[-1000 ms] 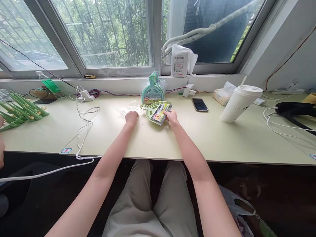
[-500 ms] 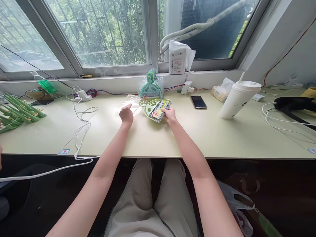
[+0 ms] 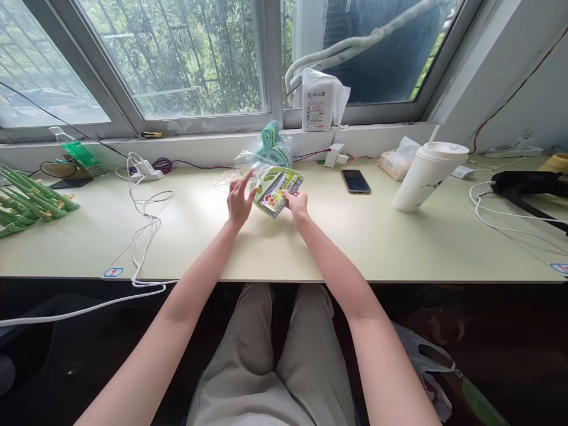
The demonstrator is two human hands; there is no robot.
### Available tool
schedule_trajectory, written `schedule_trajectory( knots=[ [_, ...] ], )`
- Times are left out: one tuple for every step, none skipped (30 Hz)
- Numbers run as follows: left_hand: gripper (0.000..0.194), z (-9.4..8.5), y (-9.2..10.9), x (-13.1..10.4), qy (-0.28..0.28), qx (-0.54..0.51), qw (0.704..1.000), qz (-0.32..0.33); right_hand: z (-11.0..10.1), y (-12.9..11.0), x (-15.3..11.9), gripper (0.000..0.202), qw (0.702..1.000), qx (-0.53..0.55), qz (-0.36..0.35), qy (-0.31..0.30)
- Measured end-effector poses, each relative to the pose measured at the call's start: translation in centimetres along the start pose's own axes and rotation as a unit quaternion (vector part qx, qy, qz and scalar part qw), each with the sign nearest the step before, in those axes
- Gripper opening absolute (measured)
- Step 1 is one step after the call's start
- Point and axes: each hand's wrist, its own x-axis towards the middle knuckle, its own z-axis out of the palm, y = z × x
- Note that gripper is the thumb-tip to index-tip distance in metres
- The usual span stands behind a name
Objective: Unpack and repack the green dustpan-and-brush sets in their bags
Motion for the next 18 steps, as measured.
schedule_trajectory(
  knots=[
    [0.054,0.0,0.3,0.0,0.042,-0.03,0.998,-0.034,0.0,-0.1,0.0,0.012,1.0,0.01,-0.004,0.004],
    [0.062,0.0,0.5,0.2,0.089,-0.054,0.992,-0.075,-0.1,-0.3,0.0,0.014,1.0,0.018,-0.01,0.006],
    [0.066,0.0,0.5,0.5,0.134,-0.076,0.981,-0.119,-0.1,-0.5,-0.1,0.016,1.0,0.024,-0.015,0.009],
    [0.068,0.0,0.3,0.8,0.168,-0.104,0.967,-0.157,-0.1,-0.7,-0.1,0.018,0.999,0.028,-0.021,0.009],
    [0.067,-0.1,0.0,1.2,0.183,-0.145,0.954,-0.186,-0.1,-0.9,-0.2,0.02,0.999,0.031,-0.027,0.006],
    [0.064,-0.1,-0.4,1.6,0.173,-0.201,0.942,-0.203,-0.1,-1.0,-0.2,0.021,0.999,0.031,-0.032,-0.001],
    [0.062,-0.1,-0.9,1.9,0.142,-0.268,0.93,-0.208,-0.1,-1.2,-0.3,0.022,0.999,0.03,-0.036,-0.009],
    [0.059,0.0,-1.5,2.1,0.096,-0.337,0.914,-0.203,0.0,-1.2,-0.4,0.023,0.999,0.028,-0.039,-0.019],
    [0.057,0.1,-1.9,2.2,0.045,-0.399,0.895,-0.192,0.1,-1.2,-0.5,0.023,0.998,0.026,-0.042,-0.027],
    [0.055,0.4,-2.2,2.2,-0.005,-0.448,0.875,-0.182,0.2,-1.2,-0.6,0.024,0.998,0.023,-0.044,-0.033],
    [0.053,0.7,-2.5,2.0,-0.045,-0.481,0.858,-0.176,0.3,-1.1,-0.7,0.024,0.998,0.02,-0.045,-0.037],
    [0.05,1.0,-2.5,1.9,-0.074,-0.503,0.843,-0.177,0.4,-0.9,-0.8,0.025,0.998,0.016,-0.047,-0.039],
    [0.047,1.4,-2.5,1.6,-0.095,-0.517,0.831,-0.181,0.5,-0.8,-0.9,0.025,0.998,0.012,-0.051,-0.037],
    [0.044,1.8,-2.4,1.4,-0.11,-0.526,0.822,-0.187,0.6,-0.7,-1.0,0.025,0.998,0.009,-0.057,-0.032],
    [0.042,2.1,-2.3,1.3,-0.117,-0.533,0.816,-0.191,0.7,-0.6,-1.1,0.024,0.998,0.006,-0.064,-0.024],
    [0.041,2.4,-2.1,1.1,-0.118,-0.537,0.813,-0.192,0.8,-0.6,-1.2,0.023,0.997,0.001,-0.072,-0.013],
    [0.04,2.6,-2.0,1.1,-0.113,-0.538,0.813,-0.191,0.9,-0.6,-1.2,0.02,0.997,-0.006,-0.079,0.001],
    [0.04,2.7,-1.9,1.0,-0.106,-0.538,0.814,-0.19,0.9,-0.8,-1.3,0.018,0.997,-0.016,-0.081,0.014]
  ],
)
